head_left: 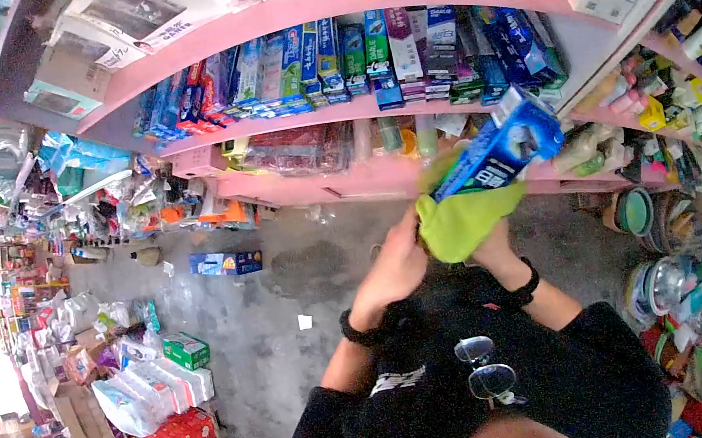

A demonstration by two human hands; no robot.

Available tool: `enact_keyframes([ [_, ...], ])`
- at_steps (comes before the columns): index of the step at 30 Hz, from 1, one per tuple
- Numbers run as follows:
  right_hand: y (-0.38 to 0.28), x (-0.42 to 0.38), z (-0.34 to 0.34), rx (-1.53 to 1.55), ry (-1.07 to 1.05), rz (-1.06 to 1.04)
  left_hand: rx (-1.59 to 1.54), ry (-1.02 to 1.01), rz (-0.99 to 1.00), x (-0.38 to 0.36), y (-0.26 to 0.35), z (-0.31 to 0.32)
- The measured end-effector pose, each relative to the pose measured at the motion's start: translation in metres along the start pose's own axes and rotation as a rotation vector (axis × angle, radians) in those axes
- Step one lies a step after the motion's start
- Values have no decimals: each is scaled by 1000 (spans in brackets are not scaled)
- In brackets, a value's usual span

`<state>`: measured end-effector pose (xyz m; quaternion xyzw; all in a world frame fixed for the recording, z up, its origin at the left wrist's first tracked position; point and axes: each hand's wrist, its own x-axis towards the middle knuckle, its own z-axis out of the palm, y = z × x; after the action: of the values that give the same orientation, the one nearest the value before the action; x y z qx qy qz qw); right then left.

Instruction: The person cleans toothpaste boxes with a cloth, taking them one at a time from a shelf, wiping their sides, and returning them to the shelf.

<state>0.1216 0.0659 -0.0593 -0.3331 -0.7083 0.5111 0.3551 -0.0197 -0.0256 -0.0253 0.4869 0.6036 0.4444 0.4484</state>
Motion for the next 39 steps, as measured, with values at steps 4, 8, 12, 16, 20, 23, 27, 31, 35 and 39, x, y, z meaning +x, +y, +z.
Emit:
enact_keyframes([
  [4, -21, 22, 43, -6, -319, 60, -237, 79, -124, -17, 3, -60],
  [8, 19, 21, 102, 201, -366, 140, 50, -13, -189, -19, -32, -114],
  [12, 14, 24, 135, -200, -285, 91, -116, -30, -279, -13, -36, -149],
  [16, 31, 18, 150, -315, -21, 236, -110, 86, -164, 13, -45, -164],
  [20, 22, 3, 140, -318, 102, 216, -283, 54, -122, 59, -56, -162],
  [23, 24, -3, 115, -382, 172, 56, -505, 95, -77, 105, -57, -148],
  [27, 8, -8, 85, -292, 400, 283, -697, 158, -172, 183, -59, -134],
  [31, 21, -10, 37, -115, 535, 316, 6, 337, 147, 269, -92, -137],
  [35, 56, -25, -8, -53, 677, 327, 1020, 441, 636, 337, -172, -146],
  [39, 53, -19, -30, 350, 805, 312, 1192, 374, 339, 288, -104, -142],
])
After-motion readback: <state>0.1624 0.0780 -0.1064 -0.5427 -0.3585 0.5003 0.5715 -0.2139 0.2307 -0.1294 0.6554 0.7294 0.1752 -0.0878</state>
